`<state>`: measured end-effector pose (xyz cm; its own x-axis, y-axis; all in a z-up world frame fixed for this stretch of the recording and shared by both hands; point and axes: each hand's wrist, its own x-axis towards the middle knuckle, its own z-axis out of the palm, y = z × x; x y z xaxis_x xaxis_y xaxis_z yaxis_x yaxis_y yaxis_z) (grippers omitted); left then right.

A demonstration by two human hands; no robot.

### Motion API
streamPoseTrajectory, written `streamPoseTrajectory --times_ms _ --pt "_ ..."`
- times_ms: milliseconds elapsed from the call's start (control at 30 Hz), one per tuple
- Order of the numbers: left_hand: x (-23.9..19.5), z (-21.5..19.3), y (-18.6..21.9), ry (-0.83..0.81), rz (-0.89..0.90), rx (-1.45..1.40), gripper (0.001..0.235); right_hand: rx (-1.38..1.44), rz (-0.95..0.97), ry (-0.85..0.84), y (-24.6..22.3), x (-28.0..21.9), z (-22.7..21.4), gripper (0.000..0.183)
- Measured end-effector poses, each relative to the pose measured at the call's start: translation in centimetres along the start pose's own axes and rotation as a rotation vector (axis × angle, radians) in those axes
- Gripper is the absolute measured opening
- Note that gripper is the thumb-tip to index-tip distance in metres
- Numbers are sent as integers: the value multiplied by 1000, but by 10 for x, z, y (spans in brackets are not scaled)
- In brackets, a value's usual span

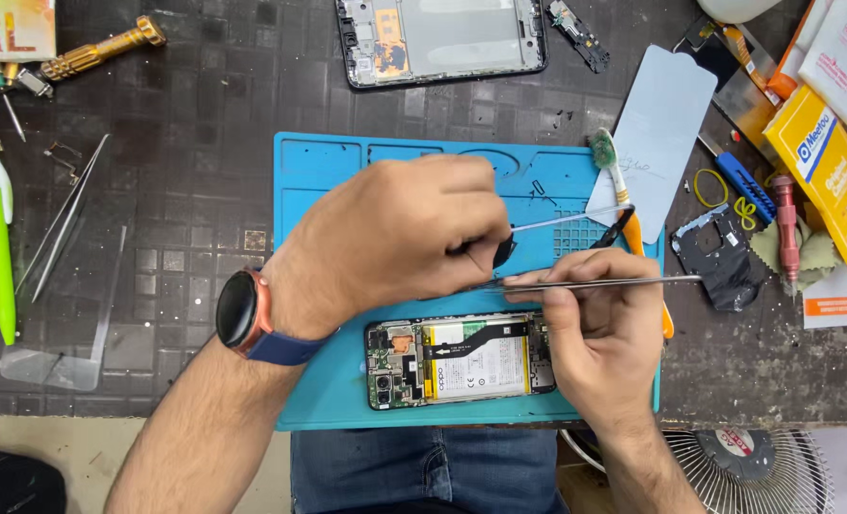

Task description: The person uses tweezers and a metal pick to remove small components and adhesive residue from a disassembled smartphone frame. They repeatedly lift and place tiny parts on a blue mat while handling the phone chassis and internal components.

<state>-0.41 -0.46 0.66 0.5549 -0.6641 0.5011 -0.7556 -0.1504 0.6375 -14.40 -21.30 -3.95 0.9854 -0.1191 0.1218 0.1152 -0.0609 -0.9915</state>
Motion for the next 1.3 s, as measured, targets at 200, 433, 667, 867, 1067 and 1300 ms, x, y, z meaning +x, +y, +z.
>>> streamPoseTrajectory --times_ms 200,433,667,867,1067,1300 --pt "1 2 -12 30 -66 -75 10 13 -33 51 0 0 -1 28" --pt "2 2 -29 68 -173 -52 10 -13 -58 105 -1 0 -3 27" --pt "2 2 -36 7 -393 -145 14 -25 -89 105 -2 -2 -5 25" --pt "3 -2 -39 -9 -661 -377 17 2 -120 133 -3 -3 -7 24" --pt "3 -1 -42 -3 -726 -519 17 38 -179 138 -6 -3 -6 26" --pt "1 -4 -40 37 -782 -698 17 -48 -253 138 -10 -7 -3 39"
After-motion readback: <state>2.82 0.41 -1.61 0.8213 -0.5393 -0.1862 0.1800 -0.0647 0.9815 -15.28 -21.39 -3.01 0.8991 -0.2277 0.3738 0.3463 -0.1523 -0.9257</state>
